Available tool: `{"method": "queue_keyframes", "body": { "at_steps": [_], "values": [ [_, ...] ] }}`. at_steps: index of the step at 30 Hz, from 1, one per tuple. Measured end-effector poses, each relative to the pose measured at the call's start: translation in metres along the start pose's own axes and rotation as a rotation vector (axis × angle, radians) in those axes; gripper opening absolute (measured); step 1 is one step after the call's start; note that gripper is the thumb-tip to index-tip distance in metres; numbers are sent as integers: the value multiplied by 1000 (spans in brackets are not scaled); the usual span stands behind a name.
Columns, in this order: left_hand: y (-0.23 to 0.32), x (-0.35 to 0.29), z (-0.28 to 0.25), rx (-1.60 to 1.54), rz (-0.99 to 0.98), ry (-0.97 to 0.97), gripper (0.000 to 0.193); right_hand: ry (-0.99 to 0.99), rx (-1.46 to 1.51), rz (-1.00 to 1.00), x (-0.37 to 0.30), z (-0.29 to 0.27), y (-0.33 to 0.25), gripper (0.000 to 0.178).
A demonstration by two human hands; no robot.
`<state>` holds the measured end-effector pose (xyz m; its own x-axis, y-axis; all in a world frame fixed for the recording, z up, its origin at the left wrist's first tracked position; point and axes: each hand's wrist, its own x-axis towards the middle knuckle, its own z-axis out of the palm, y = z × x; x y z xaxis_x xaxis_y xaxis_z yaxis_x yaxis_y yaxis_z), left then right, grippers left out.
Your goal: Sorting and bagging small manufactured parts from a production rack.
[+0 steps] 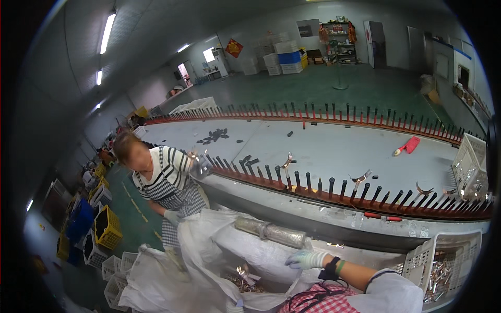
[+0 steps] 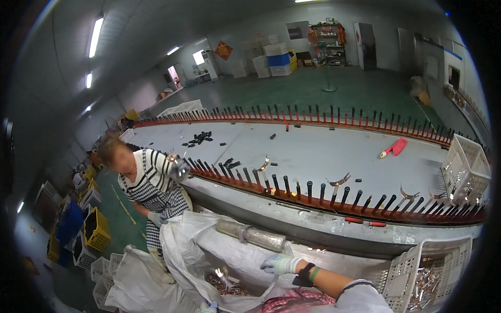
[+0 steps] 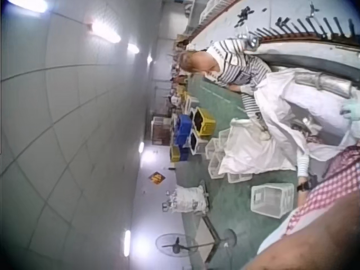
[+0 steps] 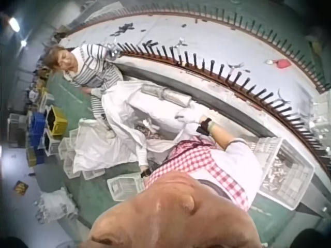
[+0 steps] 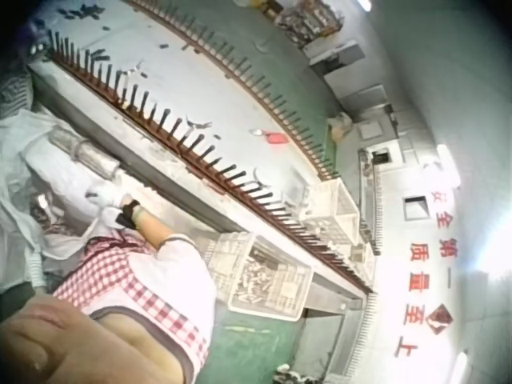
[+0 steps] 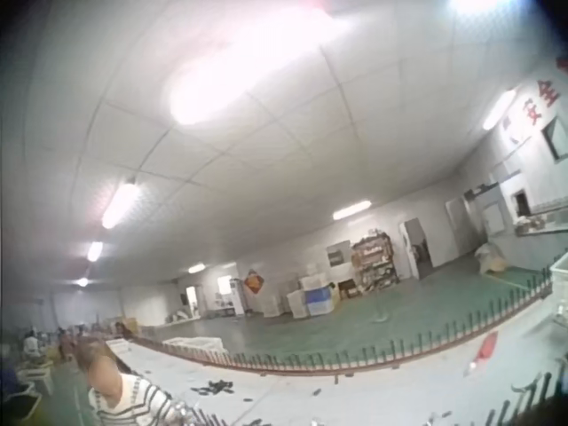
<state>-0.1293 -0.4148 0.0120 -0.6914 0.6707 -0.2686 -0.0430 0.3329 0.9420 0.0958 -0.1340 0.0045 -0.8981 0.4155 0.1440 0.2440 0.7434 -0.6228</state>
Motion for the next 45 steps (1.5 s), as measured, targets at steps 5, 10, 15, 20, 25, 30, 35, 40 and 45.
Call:
{"method": "queue_keyframes", "body": {
  "at_steps": [5, 10, 15, 20, 25, 30, 35, 40, 45],
  "values": [
    [1, -3, -6, -3, 4, 30, 38, -58, 40, 437, -52, 2, 62, 31],
    [3, 4, -2, -11, 26, 21, 38, -310, -2, 993, -143, 44, 109, 39],
    [8, 2, -4, -30, 85, 37, 38, -369, 185, 1361, -224, 104, 105, 49],
    [4, 5, -10, -18, 12, 30, 39, -356, 77, 1323, -224, 119, 101, 50],
    [5, 7, -7, -9, -29, 13, 40, -334, 330, 1386, -216, 73, 79, 45],
    [23, 3, 2, 44, -119, -51, 41, 359, 183, 1377, -219, 11, 89, 33],
    [20, 8, 5, 92, -123, -74, 42, 1015, -91, 1217, -224, -41, 125, 28],
    [14, 8, 3, 108, -142, -81, 43, 1788, -147, 802, -213, -111, 133, 31],
    [11, 7, 4, 69, -120, -91, 43, 1763, 65, 829, -218, -181, 185, 41]
  ]
}}
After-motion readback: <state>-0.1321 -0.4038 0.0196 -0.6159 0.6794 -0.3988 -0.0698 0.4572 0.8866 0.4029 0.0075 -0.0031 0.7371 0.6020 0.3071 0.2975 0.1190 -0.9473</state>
